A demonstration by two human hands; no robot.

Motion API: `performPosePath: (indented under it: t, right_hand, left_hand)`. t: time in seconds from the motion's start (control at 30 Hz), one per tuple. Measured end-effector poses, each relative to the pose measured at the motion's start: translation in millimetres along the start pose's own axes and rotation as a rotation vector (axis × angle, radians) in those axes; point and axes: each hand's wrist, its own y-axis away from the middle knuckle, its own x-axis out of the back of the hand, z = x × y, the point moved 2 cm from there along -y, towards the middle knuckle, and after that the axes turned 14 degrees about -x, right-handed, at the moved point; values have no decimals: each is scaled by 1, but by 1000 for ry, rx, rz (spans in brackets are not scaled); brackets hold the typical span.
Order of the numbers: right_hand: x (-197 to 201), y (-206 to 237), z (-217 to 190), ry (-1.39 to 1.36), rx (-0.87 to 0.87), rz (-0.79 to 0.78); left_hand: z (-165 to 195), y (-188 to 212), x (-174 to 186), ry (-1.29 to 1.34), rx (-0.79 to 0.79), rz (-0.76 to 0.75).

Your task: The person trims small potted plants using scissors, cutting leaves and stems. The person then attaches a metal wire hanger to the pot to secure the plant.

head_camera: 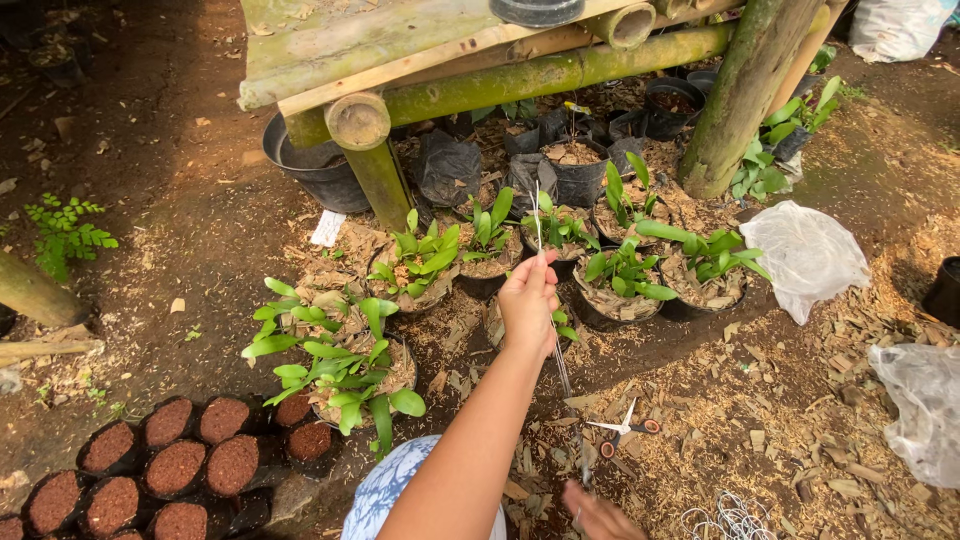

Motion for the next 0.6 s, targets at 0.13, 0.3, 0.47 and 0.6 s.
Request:
performPosePath:
  t: [0.13,0.3,0.47,0.6]
  right_hand:
    - [38,25,-6,976,538,391]
    - [74,66,-84,746,877,619]
    - [133,84,-191,527,837,880]
    - [170,87,-228,-3,441,674]
  left_hand:
    - [8,-3,-3,34,-55,-17]
    - [20,-3,-6,44,-44,-96]
    - [-1,47,-27,-77,67,-296]
    - [-21,92,-41,-164,189,-407]
